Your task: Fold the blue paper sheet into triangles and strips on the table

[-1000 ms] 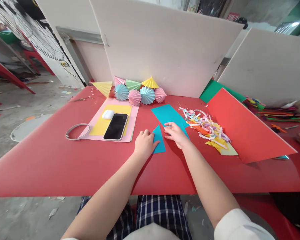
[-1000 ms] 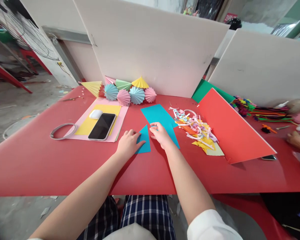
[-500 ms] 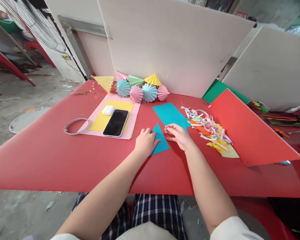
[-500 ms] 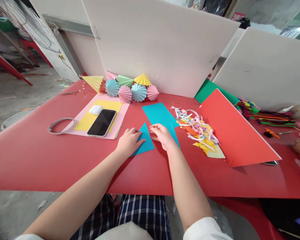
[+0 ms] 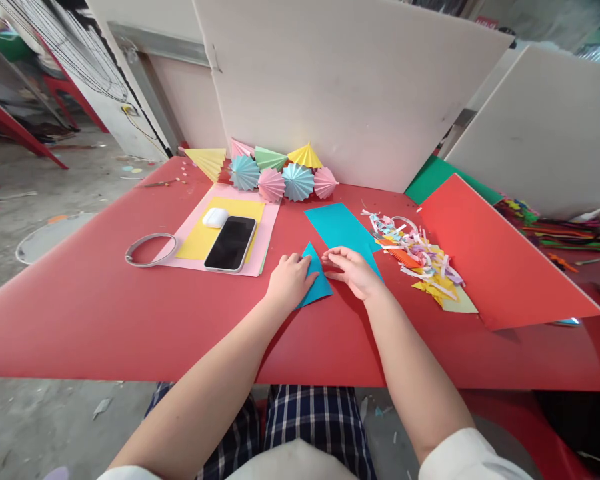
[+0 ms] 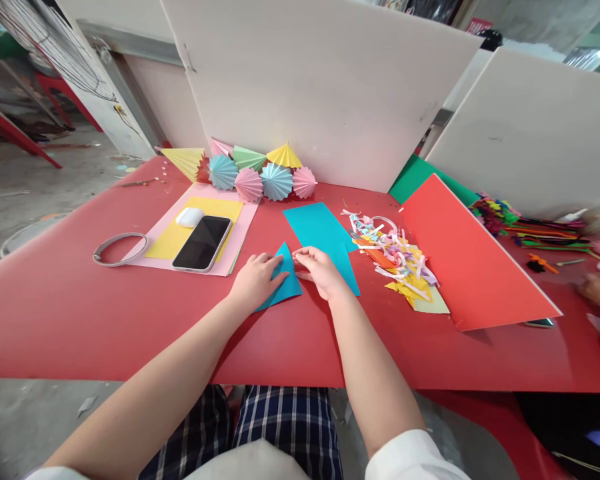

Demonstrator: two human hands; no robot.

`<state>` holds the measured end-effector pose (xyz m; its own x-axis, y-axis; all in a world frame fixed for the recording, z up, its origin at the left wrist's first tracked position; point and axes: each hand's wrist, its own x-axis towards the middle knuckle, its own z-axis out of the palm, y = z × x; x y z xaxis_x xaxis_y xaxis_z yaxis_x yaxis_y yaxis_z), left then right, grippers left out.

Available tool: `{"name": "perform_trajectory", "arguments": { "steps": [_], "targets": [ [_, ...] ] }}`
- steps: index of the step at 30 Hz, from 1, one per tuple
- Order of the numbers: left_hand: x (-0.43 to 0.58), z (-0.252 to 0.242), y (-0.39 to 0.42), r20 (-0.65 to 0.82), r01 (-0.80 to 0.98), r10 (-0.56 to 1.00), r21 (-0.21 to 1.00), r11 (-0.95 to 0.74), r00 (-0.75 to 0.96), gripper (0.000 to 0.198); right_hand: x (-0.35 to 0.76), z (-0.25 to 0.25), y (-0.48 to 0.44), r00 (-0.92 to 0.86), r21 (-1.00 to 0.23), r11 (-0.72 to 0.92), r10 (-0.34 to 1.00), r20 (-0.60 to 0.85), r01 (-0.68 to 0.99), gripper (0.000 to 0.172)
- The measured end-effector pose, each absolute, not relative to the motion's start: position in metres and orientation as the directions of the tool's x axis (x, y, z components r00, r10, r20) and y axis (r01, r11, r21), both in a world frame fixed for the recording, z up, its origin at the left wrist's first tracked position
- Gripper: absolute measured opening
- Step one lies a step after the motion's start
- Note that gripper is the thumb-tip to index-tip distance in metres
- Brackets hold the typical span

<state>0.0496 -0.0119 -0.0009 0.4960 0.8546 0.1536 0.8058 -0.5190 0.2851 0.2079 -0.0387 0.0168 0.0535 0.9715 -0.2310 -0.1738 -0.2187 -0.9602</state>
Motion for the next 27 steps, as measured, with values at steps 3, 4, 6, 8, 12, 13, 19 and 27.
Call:
{"name": "perform_trajectory", "arguments": {
  "steps": [3, 4, 6, 8, 12, 13, 19, 27],
  "targets": [
    [0.050, -0.002, -0.010, 0.181, 0.781, 0.868, 0.382, -0.495, 0.462, 0.045, 0.205, 0.015, -0.038, 0.046, -0.958, -0.211, 0.973, -0.224, -0.196, 0.017],
    [0.050, -0.003, -0.009, 0.189, 0.751, 0.878, 0.458, -0.476, 0.440, 0.047, 0.204, 0.014, -0.038, 0.048, -0.956, -0.208, 0.974, -0.223, -0.208, 0.017],
    [0.050, -0.003, -0.007, 0.186, 0.670, 0.900, 0.612, -0.421, 0.395, 0.047, 0.199, 0.012, -0.037, 0.062, -0.949, -0.207, 0.972, -0.228, -0.239, 0.019],
    [0.049, -0.003, -0.006, 0.161, 0.613, 0.918, 0.701, -0.364, 0.362, 0.043, 0.195, 0.009, -0.036, 0.101, -0.941, -0.206, 0.966, -0.240, -0.269, 0.023],
    [0.048, -0.005, -0.004, 0.104, 0.541, 0.945, 0.798, -0.265, 0.311, 0.038, 0.188, 0.003, -0.033, 0.190, -0.935, -0.185, 0.950, -0.249, -0.302, 0.032],
    [0.047, -0.006, -0.004, 0.088, 0.512, 0.950, 0.825, -0.238, 0.299, 0.038, 0.188, 0.002, -0.033, 0.207, -0.936, -0.187, 0.945, -0.254, -0.299, 0.036],
    [0.049, -0.011, 0.000, 0.027, 0.305, 0.959, 0.945, -0.117, 0.283, 0.044, 0.193, 0.003, -0.033, 0.301, -0.966, -0.178, 0.926, -0.229, -0.186, 0.058],
    [0.041, 0.011, -0.005, -0.045, 0.021, 0.940, 0.999, 0.040, 0.338, 0.036, 0.200, 0.021, -0.041, 0.229, -0.992, -0.039, 0.973, -0.011, 0.117, 0.035]
  ]
}}
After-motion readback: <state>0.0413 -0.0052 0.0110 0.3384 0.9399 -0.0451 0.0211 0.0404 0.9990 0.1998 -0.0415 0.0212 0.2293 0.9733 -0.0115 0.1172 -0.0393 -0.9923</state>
